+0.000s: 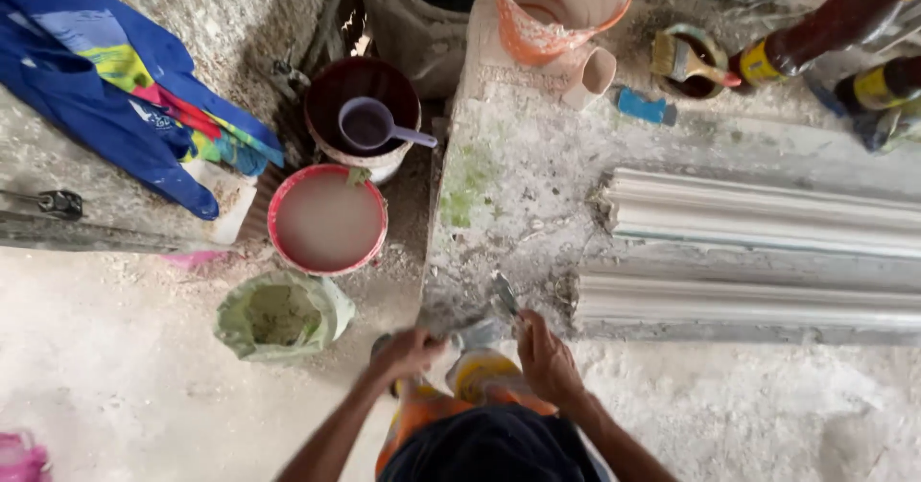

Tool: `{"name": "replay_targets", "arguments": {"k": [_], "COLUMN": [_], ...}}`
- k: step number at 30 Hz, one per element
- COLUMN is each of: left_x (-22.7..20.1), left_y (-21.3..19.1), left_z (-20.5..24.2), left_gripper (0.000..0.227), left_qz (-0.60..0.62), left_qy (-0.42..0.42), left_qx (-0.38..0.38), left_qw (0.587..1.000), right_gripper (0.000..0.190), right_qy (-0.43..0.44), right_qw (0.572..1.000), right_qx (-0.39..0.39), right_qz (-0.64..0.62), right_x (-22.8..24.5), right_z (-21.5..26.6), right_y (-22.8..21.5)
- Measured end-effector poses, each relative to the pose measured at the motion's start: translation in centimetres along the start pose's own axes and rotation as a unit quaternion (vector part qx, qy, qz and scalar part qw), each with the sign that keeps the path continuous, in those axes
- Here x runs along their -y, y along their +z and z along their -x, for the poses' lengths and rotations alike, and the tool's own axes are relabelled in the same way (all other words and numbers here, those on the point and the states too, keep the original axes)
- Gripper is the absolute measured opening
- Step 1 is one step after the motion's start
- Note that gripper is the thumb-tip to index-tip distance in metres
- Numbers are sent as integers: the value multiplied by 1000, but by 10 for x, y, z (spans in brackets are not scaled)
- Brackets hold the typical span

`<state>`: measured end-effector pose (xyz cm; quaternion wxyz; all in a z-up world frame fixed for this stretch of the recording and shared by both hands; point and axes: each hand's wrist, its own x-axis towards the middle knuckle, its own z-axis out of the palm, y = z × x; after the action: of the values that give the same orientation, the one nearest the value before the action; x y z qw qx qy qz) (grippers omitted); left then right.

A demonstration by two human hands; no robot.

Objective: The person cleans long white molding pieces placed on a workbench using a small brush. They scrub the surface and grooves of the molding, moving the brush back and forth to remove dust and debris. The person also wipes the workbench surface with their hand and adjusts the position of the molding pieces during the process.

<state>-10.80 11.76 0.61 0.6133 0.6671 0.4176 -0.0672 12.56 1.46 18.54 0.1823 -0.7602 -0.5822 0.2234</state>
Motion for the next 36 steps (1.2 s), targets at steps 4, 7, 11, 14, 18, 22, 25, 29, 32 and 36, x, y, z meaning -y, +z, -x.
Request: {"name": "replay_targets", "arguments": {"k": [4,7,11,14,18,22,25,29,32,36], "left_x": [-58,-64,-60,-57,-62,-57,-58,-70,-74,-48], "left_y": [-90,-101,-99,-101,-114,-107,-108,-113,-115,-141], "left_z": [-13,-53,-94,-89,-82,-78,-70,-61,-49,5], "left_gripper": [54,62,65,65,59,59,61,56,51,38], "left_qz": [-158,-179,-213,-233,-208,-192,-192,-183,-191,-51], "left_qy": [22,69,93,121,99,117,105,114,117,9], "left_qx": [-72,-103,-140,-151,-145,-168,-184,-182,-186,-187], "left_qw": [985,976,962,953,962,960,958,959,957,981], "right_gripper": [25,59,68,68,63,55,56,58,51,48], "right_qy": [-101,-55,67,54,-5,24,31,118,77,71], "right_qw": [994,984,937,932,939,938,937,923,947,965], "right_qx": [7,151,284,291,268,270,264,309,253,230], "right_qz": [36,84,193,210,216,215,226,195,181,-101], "right_x": [-42,-1,20,44,9,33,61,52,48,58], "right_z": [-13,-13,-32,-48,-33,-28,-35,-22,-31,-49], "right_y": [24,0,-5,2,23,19,25,26,33,14]}}
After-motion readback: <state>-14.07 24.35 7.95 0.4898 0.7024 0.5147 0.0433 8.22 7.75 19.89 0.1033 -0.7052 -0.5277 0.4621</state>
